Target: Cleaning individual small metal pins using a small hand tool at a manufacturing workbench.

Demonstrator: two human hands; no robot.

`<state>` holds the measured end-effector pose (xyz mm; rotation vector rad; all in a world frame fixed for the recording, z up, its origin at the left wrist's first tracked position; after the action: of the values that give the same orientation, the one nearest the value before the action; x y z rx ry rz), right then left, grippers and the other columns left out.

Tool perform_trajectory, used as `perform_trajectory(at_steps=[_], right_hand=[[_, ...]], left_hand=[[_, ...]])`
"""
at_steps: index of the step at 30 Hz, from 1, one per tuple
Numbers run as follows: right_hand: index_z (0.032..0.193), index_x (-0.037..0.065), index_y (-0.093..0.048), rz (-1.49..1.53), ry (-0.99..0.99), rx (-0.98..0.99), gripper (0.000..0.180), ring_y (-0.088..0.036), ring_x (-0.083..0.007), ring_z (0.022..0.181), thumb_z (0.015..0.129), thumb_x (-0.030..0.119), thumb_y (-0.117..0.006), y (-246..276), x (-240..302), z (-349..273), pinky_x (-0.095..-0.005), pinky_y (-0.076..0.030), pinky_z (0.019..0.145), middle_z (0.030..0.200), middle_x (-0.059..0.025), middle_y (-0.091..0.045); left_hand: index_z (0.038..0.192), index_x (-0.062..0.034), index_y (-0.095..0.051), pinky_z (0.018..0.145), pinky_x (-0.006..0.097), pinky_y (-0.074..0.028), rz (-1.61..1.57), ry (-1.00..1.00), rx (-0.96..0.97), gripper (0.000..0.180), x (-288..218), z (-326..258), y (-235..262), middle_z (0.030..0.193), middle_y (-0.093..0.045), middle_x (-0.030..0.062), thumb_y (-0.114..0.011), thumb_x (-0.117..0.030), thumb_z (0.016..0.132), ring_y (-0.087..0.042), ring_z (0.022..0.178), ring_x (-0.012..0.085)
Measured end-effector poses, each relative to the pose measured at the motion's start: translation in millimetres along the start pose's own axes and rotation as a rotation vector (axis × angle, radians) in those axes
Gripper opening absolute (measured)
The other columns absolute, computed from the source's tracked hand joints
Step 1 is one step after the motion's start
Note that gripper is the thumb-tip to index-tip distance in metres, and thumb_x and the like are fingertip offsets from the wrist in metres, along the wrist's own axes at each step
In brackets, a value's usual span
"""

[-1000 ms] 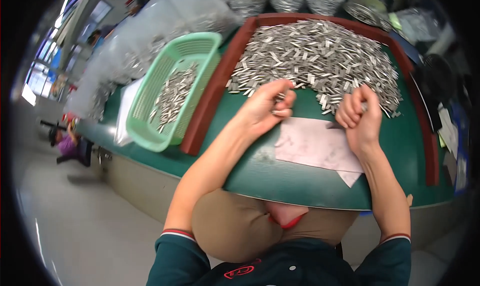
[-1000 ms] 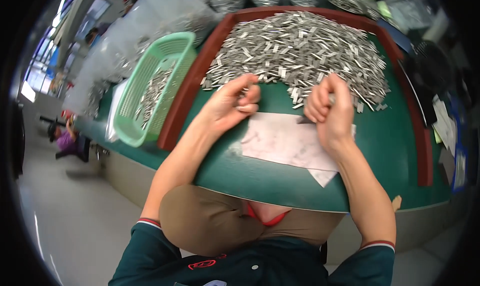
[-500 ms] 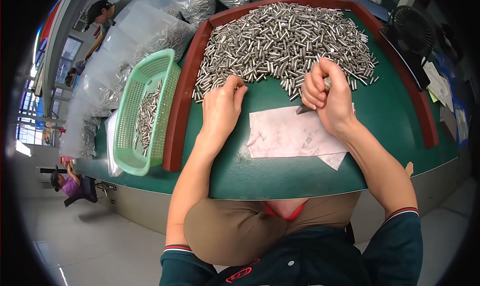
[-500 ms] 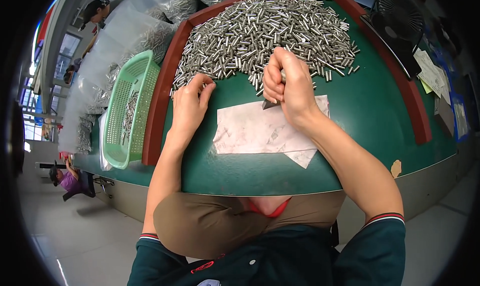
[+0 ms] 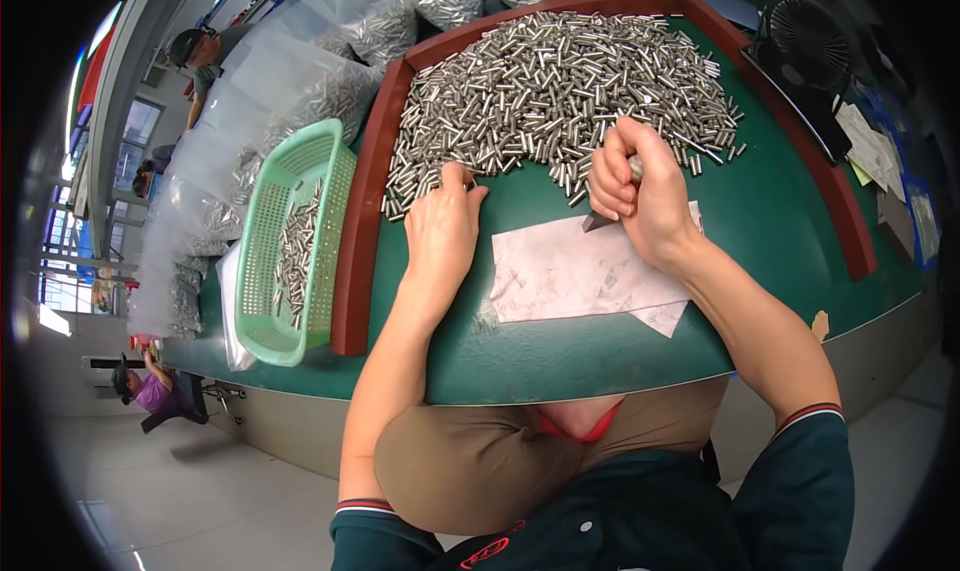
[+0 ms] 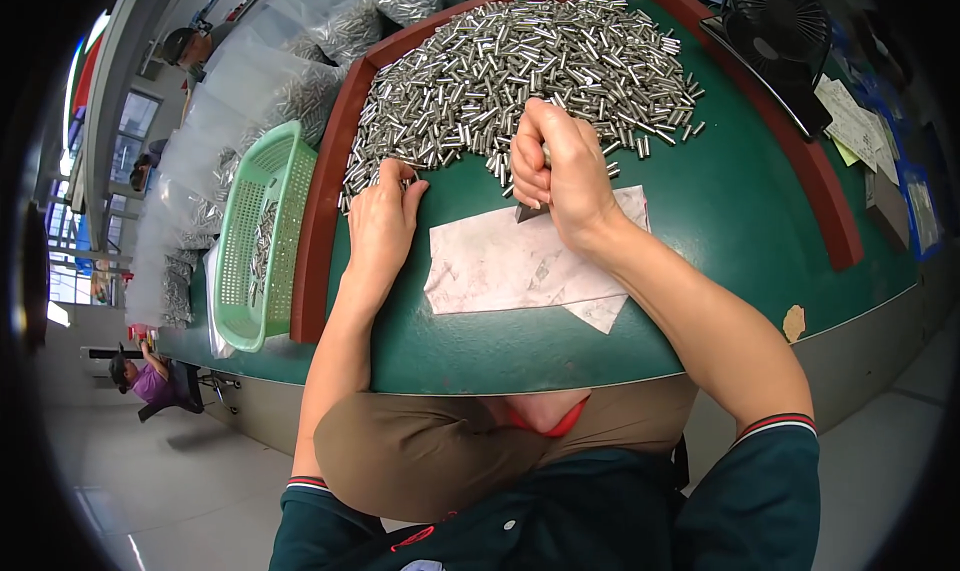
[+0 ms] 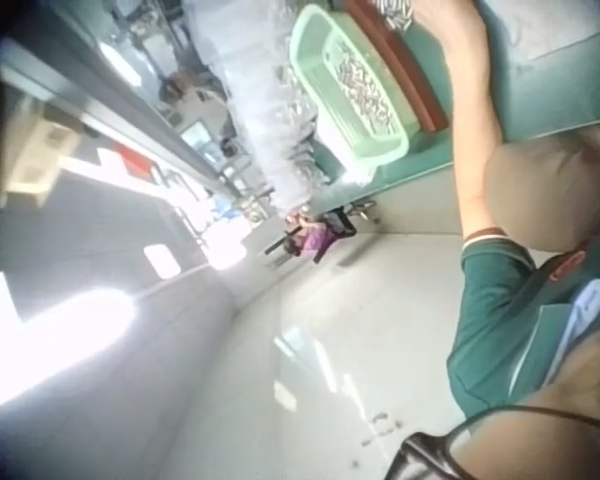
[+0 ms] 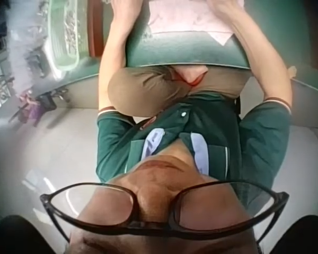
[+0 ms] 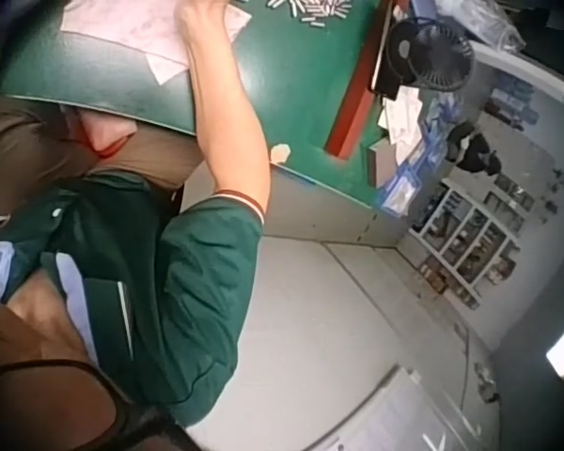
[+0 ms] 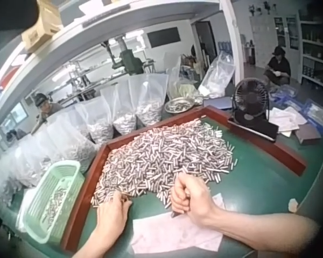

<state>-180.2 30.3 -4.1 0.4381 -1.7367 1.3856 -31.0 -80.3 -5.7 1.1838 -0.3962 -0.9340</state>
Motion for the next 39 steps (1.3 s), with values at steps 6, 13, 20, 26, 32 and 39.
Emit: perform_trajectory(at_steps=[6,13,20,26,32,39], right_hand=[[0.054,0.011,-0.031,0.004,-0.001,0.015,0.036,-0.023,-0.0067,0.035,0.085,0.027,-0.035,2.2,0.7,0.2,-0.0231,-0.023,0.036,0.042,0.0021,-0.028],[0.054,0.011,-0.031,0.011,-0.001,0.009,0.037,-0.023,-0.0066,0.035,0.086,0.029,-0.034,2.2,-0.7,1.2,-0.0231,-0.023,0.037,0.042,0.0027,-0.027],[0.055,0.011,-0.031,0.018,-0.003,-0.012,0.034,-0.022,-0.0068,0.035,0.085,0.027,-0.035,3.6,-0.8,3.4,-0.0233,-0.023,0.037,0.042,0.0027,-0.027],[0.054,0.011,-0.031,0.018,-0.012,-0.013,0.035,-0.023,-0.0069,0.035,0.084,0.027,-0.035,3.7,0.2,2.1,-0.0235,-0.023,0.037,0.042,0.0027,-0.027],[0.054,0.011,-0.031,0.036,-0.019,-0.001,0.035,-0.023,-0.0067,0.035,0.085,0.026,-0.034,4.4,-1.5,2.0,-0.0228,-0.023,0.037,0.042,0.0026,-0.028],[0.054,0.011,-0.031,0.024,-0.004,0.007,0.034,-0.023,-0.007,0.035,0.084,0.026,-0.035,3.0,0.9,2.7,-0.0234,-0.024,0.037,0.042,0.0025,-0.028]], left_hand=[[0.078,-0.0001,-0.05,0.051,0.041,-0.041,-0.019,0.016,-0.014,0.017,-6.6,0.7,0.9,0.059,-0.055,0.0164,-0.06,-0.013,0.077,-0.055,0.055,0.0335],[0.07,0.0012,-0.054,0.052,0.04,-0.042,0.025,0.075,-0.058,0.02,-7.7,7.1,-2.5,0.057,-0.056,0.0162,-0.063,-0.016,0.075,-0.055,0.054,0.0328],[0.071,0.0016,-0.054,0.053,0.04,-0.043,0.073,0.009,-0.078,0.015,-8.4,9.0,-2.0,0.057,-0.056,0.0167,-0.059,-0.012,0.076,-0.055,0.054,0.034],[0.073,0.0019,-0.05,0.048,0.035,-0.042,-0.375,0.117,0.078,0.017,-5.2,0.5,9.7,0.057,-0.055,0.0131,-0.058,-0.013,0.077,-0.053,0.048,0.025],[0.082,-0.0019,-0.049,0.038,0.016,-0.025,-2.446,0.915,0.658,0.011,-16.7,-14.4,-20.0,0.061,-0.037,-0.0005,-0.047,-0.012,0.085,-0.029,0.046,0.0052],[0.086,-0.0002,-0.049,0.041,0.015,-0.027,-2.157,0.681,0.474,0.003,-4.2,-7.4,-23.1,0.079,-0.049,0.0083,-0.048,-0.002,0.084,-0.032,0.052,0.0041]])
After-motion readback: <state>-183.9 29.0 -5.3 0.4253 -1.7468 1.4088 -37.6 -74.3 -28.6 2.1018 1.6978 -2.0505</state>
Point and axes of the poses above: each hand's wrist, its own z-axis towards the middle knuckle, its own y-axis out of the back of the hand, x = y × z, the point moved 5 cm from there along z, towards the middle knuckle
